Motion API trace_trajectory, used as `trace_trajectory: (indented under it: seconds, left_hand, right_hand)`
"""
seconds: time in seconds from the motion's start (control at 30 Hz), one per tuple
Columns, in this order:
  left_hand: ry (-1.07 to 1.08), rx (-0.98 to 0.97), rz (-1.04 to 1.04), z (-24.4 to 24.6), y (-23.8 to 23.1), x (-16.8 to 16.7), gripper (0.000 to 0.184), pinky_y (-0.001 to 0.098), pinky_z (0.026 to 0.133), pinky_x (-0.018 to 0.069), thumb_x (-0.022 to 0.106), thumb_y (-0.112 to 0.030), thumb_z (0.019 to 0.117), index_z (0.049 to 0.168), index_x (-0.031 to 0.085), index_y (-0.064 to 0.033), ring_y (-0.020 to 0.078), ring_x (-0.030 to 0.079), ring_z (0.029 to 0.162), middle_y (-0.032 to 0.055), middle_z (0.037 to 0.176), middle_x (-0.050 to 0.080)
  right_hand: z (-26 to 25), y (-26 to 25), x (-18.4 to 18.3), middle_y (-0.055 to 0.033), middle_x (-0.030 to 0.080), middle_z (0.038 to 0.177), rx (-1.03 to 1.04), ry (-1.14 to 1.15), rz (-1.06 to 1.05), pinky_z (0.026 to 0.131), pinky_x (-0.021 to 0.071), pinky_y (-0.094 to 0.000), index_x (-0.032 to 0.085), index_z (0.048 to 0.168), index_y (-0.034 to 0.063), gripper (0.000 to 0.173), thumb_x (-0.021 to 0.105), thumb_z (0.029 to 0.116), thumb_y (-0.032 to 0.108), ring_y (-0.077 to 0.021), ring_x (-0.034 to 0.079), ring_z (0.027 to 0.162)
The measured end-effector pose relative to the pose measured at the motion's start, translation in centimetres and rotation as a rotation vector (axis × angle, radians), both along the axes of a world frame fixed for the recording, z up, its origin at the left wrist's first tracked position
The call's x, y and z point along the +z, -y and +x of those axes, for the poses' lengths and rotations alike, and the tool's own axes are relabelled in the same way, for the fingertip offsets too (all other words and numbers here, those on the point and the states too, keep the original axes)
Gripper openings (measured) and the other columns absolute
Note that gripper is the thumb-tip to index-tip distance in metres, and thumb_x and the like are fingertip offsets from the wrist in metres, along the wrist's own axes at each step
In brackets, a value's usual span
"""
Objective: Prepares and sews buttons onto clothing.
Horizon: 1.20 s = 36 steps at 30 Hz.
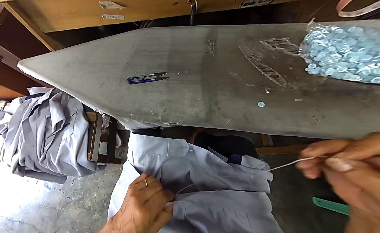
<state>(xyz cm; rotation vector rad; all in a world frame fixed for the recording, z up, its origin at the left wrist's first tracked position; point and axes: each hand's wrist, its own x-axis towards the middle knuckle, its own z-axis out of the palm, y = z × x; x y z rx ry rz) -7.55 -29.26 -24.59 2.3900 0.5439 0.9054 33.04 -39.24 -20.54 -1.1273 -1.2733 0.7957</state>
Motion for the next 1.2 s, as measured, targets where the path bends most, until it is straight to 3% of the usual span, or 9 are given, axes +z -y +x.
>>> trace_trajectory:
  seconds: [0.1, 0.17, 0.27, 0.43, 0.83, 0.97, 1.1, 1.2]
  left_hand:
    - [0.0, -0.05, 0.223, -0.6, 0.3, 0.2, 0.014, 0.0287, 0.075, 0.0452, 0.06, -0.023, 0.1014, 0.097, 0.069, -0.0128, 0.0153, 0.054, 0.072, 0.0003, 0.074, 0.057]
    - [0.0, -0.072, 0.261, -0.9, 0.4, 0.4, 0.014, 0.0283, 0.076, 0.044, 0.061, -0.023, 0.1012, 0.099, 0.07, -0.0123, 0.0153, 0.053, 0.073, 0.0002, 0.073, 0.057]
    - [0.018, -0.079, 0.271, -0.9, 0.5, 0.5, 0.013, 0.0278, 0.076, 0.0438, 0.062, -0.022, 0.1004, 0.099, 0.07, -0.0116, 0.0153, 0.053, 0.072, 0.0003, 0.072, 0.056]
    - [0.033, -0.077, 0.267, -0.9, 0.5, 0.4, 0.01, 0.0273, 0.076, 0.0432, 0.063, -0.02, 0.0992, 0.099, 0.07, -0.0116, 0.0148, 0.051, 0.072, 0.0, 0.072, 0.055]
    - [0.056, -0.072, 0.236, -0.8, 0.4, 0.1, 0.009, 0.0267, 0.076, 0.043, 0.063, -0.019, 0.0988, 0.099, 0.068, -0.012, 0.0141, 0.051, 0.072, -0.0003, 0.072, 0.054]
    - [0.071, -0.06, 0.045, -0.4, 0.4, 0.1, 0.01, 0.0245, 0.075, 0.0437, 0.063, -0.019, 0.0969, 0.094, 0.07, -0.0116, 0.0117, 0.053, 0.072, -0.0004, 0.072, 0.056]
    - [0.077, -0.092, -0.425, -0.3, 0.2, 0.6, 0.011, 0.02, 0.076, 0.0532, 0.073, -0.017, 0.0898, 0.091, 0.072, -0.0058, 0.0061, 0.065, 0.081, 0.0027, 0.081, 0.07]
    - [0.08, -0.092, -0.693, -0.2, -0.1, 1.1, 0.01, 0.0171, 0.068, 0.0558, 0.075, -0.011, 0.087, 0.091, 0.072, -0.0029, 0.0009, 0.066, 0.076, 0.0022, 0.082, 0.072]
  right_hand:
    - [-7.3, -2.7, 0.7, 0.0057, 0.075, 0.101, 0.187, 0.133, 0.013, 0.076, 0.0628, -0.024, 0.07, 0.112, 0.0211, 0.014, 0.066, 0.101, 0.028, -0.0074, 0.073, 0.087]
    - [-11.3, -4.2, 0.0, 0.0016, 0.072, 0.103, 0.324, 0.257, 0.077, 0.085, 0.0589, -0.022, 0.073, 0.108, 0.0132, 0.014, 0.062, 0.1035, 0.021, -0.0054, 0.069, 0.097]
    - [-14.9, -5.3, -1.6, -0.0033, 0.067, 0.097, 0.442, 0.428, 0.154, 0.082, 0.0519, -0.0227, 0.076, 0.102, 0.0147, 0.021, 0.055, 0.1049, 0.018, -0.0101, 0.062, 0.095]
    - [-15.6, -5.6, -2.5, -0.0009, 0.062, 0.087, 0.452, 0.53, 0.163, 0.076, 0.0461, -0.0211, 0.079, 0.101, 0.0212, 0.024, 0.055, 0.1033, 0.019, -0.01, 0.057, 0.087]
    - [-15.3, -5.7, -2.8, -0.0008, 0.059, 0.083, 0.486, 0.542, 0.145, 0.075, 0.0449, -0.022, 0.079, 0.1, 0.0197, 0.025, 0.055, 0.102, 0.016, -0.0108, 0.056, 0.086]
    - [-15.3, -6.1, -3.0, -0.0012, 0.058, 0.082, 0.542, 0.507, 0.143, 0.075, 0.044, -0.0214, 0.079, 0.099, 0.0181, 0.026, 0.054, 0.1006, 0.012, -0.0107, 0.055, 0.086]
    - [-15.5, -6.8, -3.2, -0.0032, 0.058, 0.082, 0.639, 0.454, 0.141, 0.075, 0.044, -0.0214, 0.078, 0.097, 0.0145, 0.025, 0.054, 0.0977, 0.007, -0.0118, 0.055, 0.086]
    - [-15.8, -7.0, -3.3, -0.0045, 0.065, 0.086, 0.667, 0.385, 0.074, 0.078, 0.0489, -0.0212, 0.076, 0.097, 0.0087, 0.021, 0.055, 0.0994, 0.007, -0.011, 0.061, 0.087]
